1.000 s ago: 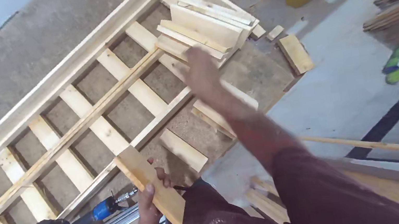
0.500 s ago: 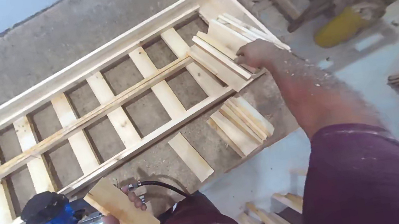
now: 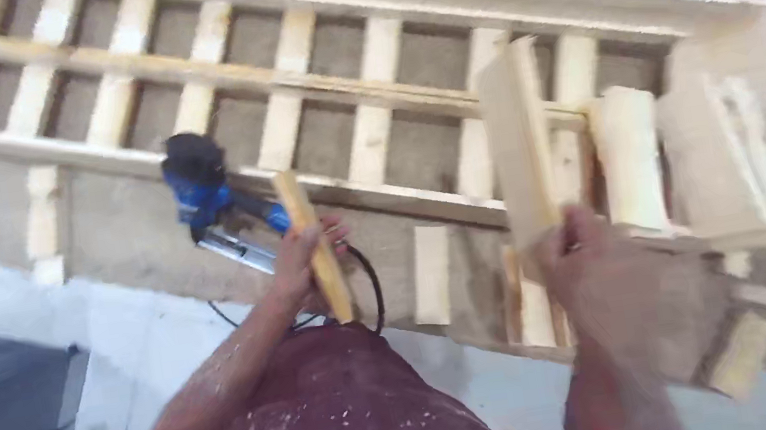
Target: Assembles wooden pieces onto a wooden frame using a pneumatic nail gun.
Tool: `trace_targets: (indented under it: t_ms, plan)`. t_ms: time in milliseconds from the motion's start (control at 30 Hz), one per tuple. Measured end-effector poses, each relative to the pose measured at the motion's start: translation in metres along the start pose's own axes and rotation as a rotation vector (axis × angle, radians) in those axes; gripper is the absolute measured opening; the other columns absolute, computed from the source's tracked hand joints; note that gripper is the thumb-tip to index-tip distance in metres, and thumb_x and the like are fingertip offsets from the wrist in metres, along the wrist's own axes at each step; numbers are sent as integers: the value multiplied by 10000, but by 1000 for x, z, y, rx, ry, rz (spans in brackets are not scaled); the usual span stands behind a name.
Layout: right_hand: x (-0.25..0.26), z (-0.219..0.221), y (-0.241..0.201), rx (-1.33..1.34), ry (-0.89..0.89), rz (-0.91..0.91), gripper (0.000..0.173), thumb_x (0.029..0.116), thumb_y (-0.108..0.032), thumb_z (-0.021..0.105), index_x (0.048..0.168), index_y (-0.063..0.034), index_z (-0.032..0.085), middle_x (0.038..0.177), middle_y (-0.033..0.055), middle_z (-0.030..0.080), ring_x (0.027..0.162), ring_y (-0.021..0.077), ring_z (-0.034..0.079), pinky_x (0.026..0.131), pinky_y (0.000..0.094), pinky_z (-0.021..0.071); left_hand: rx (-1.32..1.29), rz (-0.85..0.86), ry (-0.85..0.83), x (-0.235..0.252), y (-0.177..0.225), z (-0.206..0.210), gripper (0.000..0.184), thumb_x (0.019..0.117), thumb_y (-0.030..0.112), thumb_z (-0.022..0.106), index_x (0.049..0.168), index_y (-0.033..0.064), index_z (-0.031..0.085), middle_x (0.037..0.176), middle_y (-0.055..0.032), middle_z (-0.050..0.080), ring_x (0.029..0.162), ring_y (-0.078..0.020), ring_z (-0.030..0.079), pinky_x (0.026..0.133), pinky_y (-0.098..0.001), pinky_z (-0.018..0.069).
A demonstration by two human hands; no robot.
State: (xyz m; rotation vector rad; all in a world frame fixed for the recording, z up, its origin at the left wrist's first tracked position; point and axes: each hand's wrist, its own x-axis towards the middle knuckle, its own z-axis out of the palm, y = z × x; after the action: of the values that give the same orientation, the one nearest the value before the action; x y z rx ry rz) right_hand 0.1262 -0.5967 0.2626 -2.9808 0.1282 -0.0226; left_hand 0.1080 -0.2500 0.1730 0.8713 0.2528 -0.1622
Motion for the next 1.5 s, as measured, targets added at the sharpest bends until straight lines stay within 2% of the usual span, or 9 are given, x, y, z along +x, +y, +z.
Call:
trace_targets:
  t_ms: [100, 233, 333, 433, 500, 567, 667, 1100, 1500]
  plan:
    - [-68, 52, -101, 194, 257, -416, 332, 979, -192, 606, 1189, 43, 712, 857, 211, 740, 706, 343, 727, 591, 501, 581, -107, 66, -30, 8, 9, 11, 725, 984, 465, 645, 1468, 5, 362, 1384, -214, 598, 1224, -338, 643, 1009, -503, 563]
    - [-93, 83, -174, 565, 157, -785, 259, 1031, -199, 600, 1189, -26, 713, 1124, 127, 763, 1034, 236, 748, 870, 401, 634, -36, 199, -17, -9, 50, -21, 815, 870, 459, 791, 1380, -45, 405, 1210, -238, 675, 1045, -349, 717, 926, -493, 609]
    - [-74, 65, -195, 778, -64, -748, 481, 1058, -417, 497, 1334, -57, 657, 1263, 130, 713, 1143, 213, 696, 963, 433, 591, 251, 338, -90, -31, 75, -57, 911, 728, 403, 894, 1356, -66, 429, 1211, -200, 675, 1065, -291, 701, 938, -455, 599]
    - [-47, 39, -239, 987, -231, -748, 995, 837, -665, 734, 1555, -62, 400, 1486, 163, 542, 1324, 237, 575, 1088, 471, 524, 520, 467, -157, -55, 86, -75, 973, 680, 427, 934, 1367, -74, 461, 1231, -159, 678, 1138, -230, 679, 987, -426, 590]
    - [-41, 30, -274, 992, -336, -807, 1171, 725, -655, 833, 1587, -58, 312, 1513, 143, 509, 1329, 190, 563, 1089, 425, 522, 617, 525, -211, -67, 92, -83, 947, 687, 428, 932, 1362, -54, 476, 1234, -102, 679, 1148, -148, 666, 1008, -369, 578]
    - [-44, 28, -298, 1051, -365, -870, 1078, 707, -542, 892, 1496, 7, 405, 1396, 137, 603, 1245, 143, 621, 1047, 355, 558, 704, 599, -229, -76, 98, -89, 959, 704, 503, 913, 1366, -50, 495, 1242, -52, 674, 1156, -61, 645, 1022, -293, 559]
    - [-54, 32, -312, 1081, -361, -899, 929, 694, -498, 896, 1375, 6, 515, 1278, 105, 661, 1186, 107, 640, 1016, 320, 562, 774, 669, -226, -87, 104, -102, 1022, 708, 608, 873, 1394, -54, 504, 1311, -64, 653, 1230, -48, 601, 1079, -282, 509]
    - [-64, 46, -320, 1149, -464, -935, 915, 678, -410, 929, 1373, 15, 513, 1374, 156, 626, 1344, 227, 570, 1124, 427, 513, 858, 683, -225, -101, 110, -118, 891, 707, 427, 869, 1366, -60, 517, 1277, -95, 652, 1228, -36, 581, 1078, -238, 475]
    - [-65, 49, -312, 1065, -529, -907, 934, 658, -440, 926, 1374, 3, 522, 1382, 141, 623, 1353, 206, 559, 1107, 399, 519, 938, 639, -184, -105, 102, -117, 925, 677, 536, 861, 1318, -63, 567, 1226, -115, 685, 1176, -60, 623, 1035, -268, 514]
